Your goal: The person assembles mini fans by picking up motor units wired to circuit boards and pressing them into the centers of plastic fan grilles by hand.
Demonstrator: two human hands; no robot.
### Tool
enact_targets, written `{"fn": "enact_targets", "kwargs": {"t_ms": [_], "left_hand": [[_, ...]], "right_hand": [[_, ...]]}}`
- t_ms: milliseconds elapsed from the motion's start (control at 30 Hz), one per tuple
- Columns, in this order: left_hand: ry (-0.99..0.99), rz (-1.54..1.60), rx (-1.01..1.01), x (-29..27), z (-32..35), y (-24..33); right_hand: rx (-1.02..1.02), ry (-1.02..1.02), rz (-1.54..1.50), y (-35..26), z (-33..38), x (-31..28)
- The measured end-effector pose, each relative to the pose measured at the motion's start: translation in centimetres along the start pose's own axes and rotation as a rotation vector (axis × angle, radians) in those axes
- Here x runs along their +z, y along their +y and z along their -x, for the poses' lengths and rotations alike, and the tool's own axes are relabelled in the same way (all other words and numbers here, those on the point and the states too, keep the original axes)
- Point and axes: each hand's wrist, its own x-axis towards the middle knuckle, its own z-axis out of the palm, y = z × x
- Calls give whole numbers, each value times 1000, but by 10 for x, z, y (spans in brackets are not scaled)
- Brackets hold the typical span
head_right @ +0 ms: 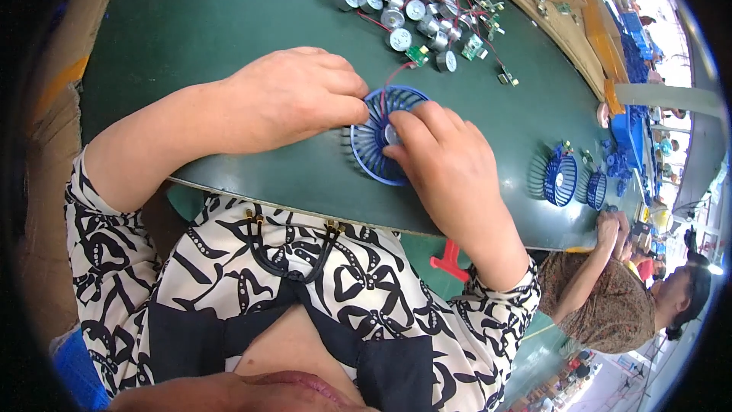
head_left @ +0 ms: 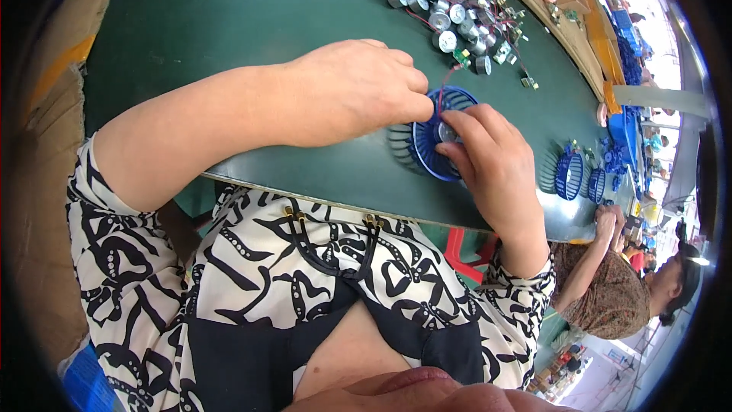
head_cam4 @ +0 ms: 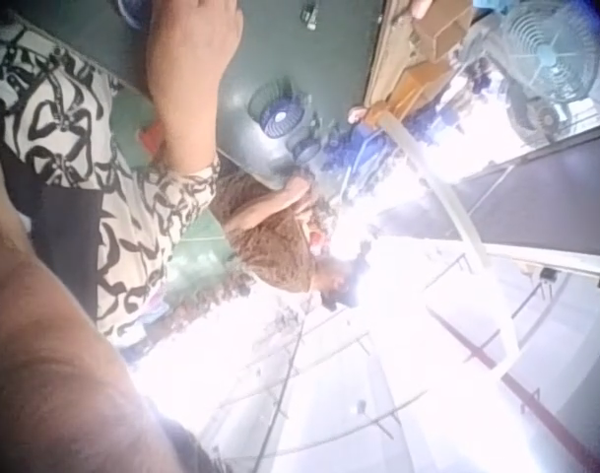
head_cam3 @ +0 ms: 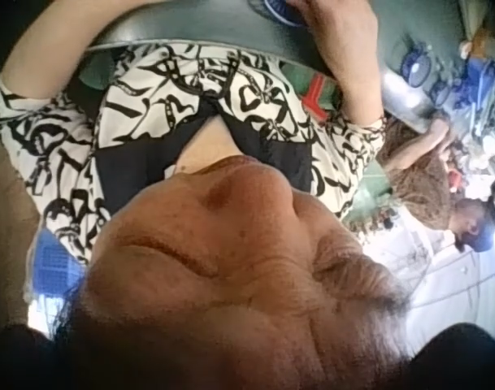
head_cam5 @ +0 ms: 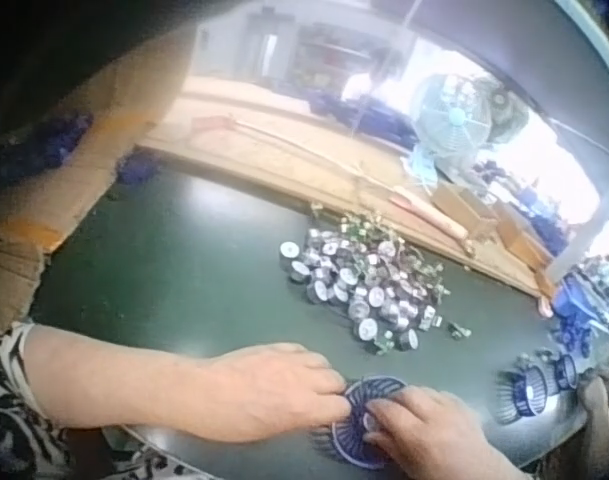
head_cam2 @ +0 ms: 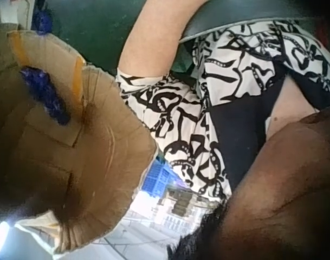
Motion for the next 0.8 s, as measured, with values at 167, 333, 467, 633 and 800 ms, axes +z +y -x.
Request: {"fn": "enact_targets", "kwargs": {"t_ms": [167,333,467,633,800], "left_hand": [[-57,2,29,-2,-2,-2],[-17,22,67,0,-5,0],[50,171,68,-7,-5,-6],[455,48,-173,-72,-4,-43],[729,-644,-600,-135,60,-147]], "right_hand": [[-33,96,-82,-4,25,9],[-40,167,45,-7,46,30],[-79,199,19,-2,42,34],[-60,257,-62,2,45,40],[0,269,-88,0,47,39]]}}
